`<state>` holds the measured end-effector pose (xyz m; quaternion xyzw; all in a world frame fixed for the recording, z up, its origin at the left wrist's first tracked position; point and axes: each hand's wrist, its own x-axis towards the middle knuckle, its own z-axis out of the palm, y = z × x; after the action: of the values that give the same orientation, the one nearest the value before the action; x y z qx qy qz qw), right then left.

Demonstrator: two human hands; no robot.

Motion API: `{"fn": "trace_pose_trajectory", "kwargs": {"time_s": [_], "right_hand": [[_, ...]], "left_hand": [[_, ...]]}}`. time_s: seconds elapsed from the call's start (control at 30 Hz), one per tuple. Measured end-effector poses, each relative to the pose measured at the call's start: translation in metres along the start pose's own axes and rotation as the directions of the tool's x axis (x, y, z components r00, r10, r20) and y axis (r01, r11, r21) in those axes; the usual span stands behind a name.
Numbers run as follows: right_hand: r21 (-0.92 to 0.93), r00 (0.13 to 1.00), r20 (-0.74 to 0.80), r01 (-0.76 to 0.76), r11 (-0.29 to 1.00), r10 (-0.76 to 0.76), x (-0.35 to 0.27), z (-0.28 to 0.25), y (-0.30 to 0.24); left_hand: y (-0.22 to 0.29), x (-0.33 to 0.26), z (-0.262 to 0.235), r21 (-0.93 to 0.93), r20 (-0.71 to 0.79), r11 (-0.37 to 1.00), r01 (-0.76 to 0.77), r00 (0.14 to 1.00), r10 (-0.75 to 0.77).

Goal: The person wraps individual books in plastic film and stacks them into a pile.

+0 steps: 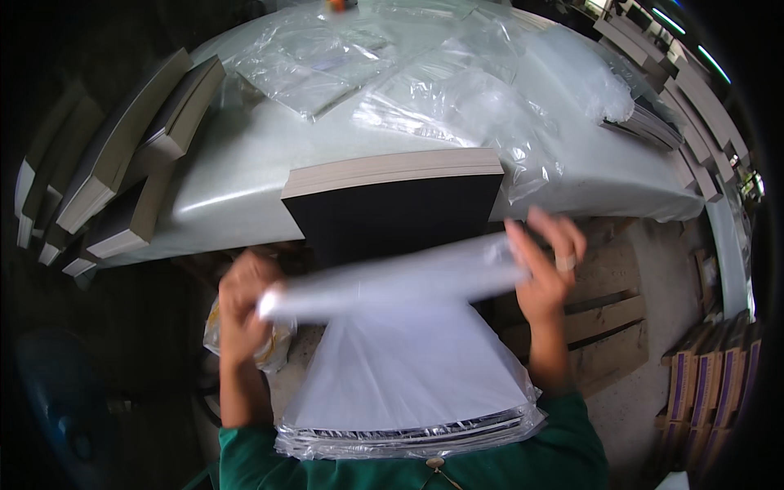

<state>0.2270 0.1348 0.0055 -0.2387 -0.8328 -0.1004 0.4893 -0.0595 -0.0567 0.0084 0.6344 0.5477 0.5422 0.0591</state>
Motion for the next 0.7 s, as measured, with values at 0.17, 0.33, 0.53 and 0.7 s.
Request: {"fn": "trace_pose_trajectory", "kwargs": {"time_s": [0.17,0.33,0.53,0.7], "right_hand": [[0.744,0.742,0.658,-0.667,0.042,0.128,-0.042,-0.056,0.016],[0.182,0.201,0.978,-0.698,-0.692,0.054,-0.174,0.038,0.044],[0.110,-0.002,0.967,-0.899,-0.423,0.256,-0.243,0.136,0.056],[0.202,0.087,0.057,-0.977,0.074,0.995,-0.274,0.187,0.104]], "left_hand": [[0.007,-0.030,-0.002,-0.364,0.637,0.415,0.834,0.548,-0.542],[-0.097,-0.093,0.048,-0.622,0.635,-0.019,0.783,0.490,-0.597],[-0.245,-0.191,0.104,-0.558,0.604,-0.091,0.825,0.328,-0.726],[-0.255,-0.136,0.120,-0.347,0.524,0.141,0.927,0.317,-0.790]]}}
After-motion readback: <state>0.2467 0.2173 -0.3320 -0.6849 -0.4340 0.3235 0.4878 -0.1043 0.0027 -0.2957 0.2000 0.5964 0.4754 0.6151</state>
